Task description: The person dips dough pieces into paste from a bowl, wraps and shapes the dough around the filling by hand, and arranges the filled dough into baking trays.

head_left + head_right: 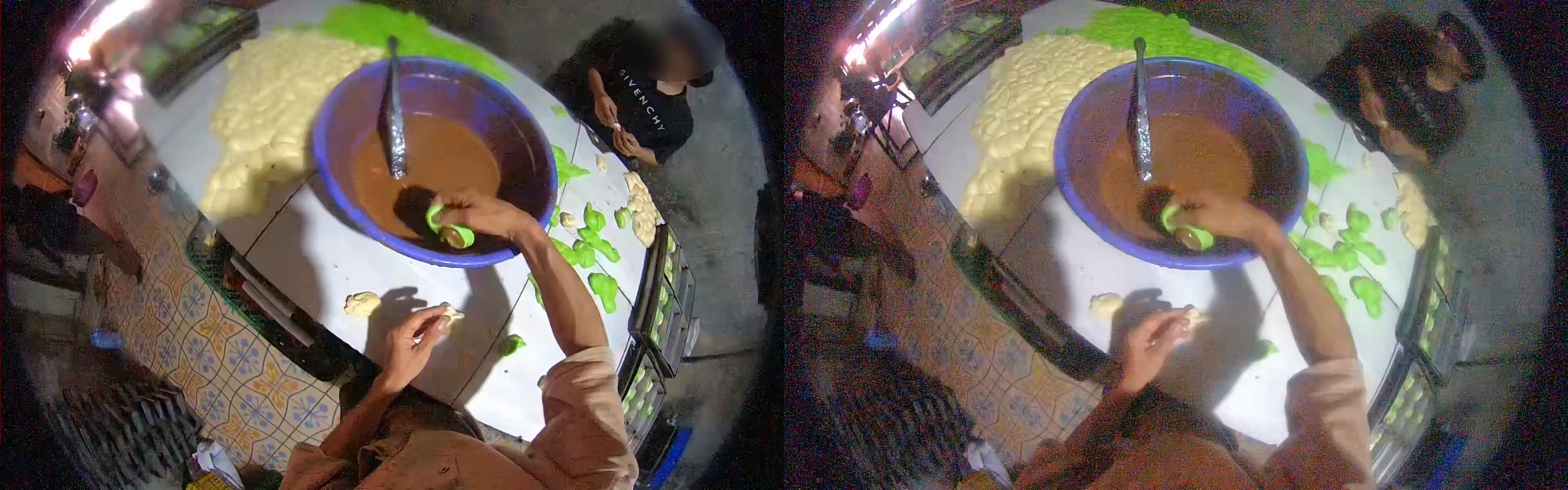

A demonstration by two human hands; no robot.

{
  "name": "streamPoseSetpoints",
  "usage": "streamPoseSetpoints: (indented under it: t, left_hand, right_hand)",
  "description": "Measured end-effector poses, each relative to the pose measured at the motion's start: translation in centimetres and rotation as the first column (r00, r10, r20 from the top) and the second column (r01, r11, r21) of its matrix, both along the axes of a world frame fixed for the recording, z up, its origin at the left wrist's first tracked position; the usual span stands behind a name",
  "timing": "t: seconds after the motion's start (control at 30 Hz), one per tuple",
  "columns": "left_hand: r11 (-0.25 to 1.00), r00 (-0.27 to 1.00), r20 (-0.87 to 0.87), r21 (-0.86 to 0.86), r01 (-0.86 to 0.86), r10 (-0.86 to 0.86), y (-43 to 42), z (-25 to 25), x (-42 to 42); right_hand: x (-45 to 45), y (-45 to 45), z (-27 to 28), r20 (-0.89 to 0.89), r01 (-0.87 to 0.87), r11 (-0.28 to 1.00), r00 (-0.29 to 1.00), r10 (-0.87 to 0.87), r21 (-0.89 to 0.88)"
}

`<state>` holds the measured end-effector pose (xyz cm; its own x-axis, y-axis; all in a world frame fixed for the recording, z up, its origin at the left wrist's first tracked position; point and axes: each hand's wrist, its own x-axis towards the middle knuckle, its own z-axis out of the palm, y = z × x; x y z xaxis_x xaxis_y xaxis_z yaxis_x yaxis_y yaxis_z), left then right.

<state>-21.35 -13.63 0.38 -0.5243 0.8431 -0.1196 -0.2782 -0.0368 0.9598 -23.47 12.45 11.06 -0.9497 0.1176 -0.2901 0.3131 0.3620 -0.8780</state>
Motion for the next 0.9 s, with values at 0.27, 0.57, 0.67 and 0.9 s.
streamPoseSetpoints:
  t: [0.27, 0.57, 0.67, 0.9]
  left_hand:
    - [0.976, 0.929, 0.353, 0.213, 0.035, -0.11, 6.4, 7.3, 1.4]
    - [0.99, 0.882, 0.453, 0.1, 0.096, -0.131, 10.4, 5.8, 7.6]
    - [0.989, 0.917, 0.371, 0.046, 0.14, -0.147, 11.3, 5.2, 9.8]
    - [0.981, 0.977, 0.093, 0.046, 0.189, -0.192, 12.9, 5.4, 14.4]
  right_hand:
    - [7.8, -3.4, 4.0, -0.103, 0.451, 0.617, 0.749, -0.655, -0.645]
    - [24.1, -5.2, -1.2, -0.107, 0.615, 0.491, 0.552, -0.827, -0.617]
    - [26.9, -7.7, -1.7, -0.342, 0.79, 0.584, 0.505, -0.793, -0.189]
    - [28.4, -9.7, -2.8, -0.57, 0.898, 0.313, 0.438, -0.695, 0.308]
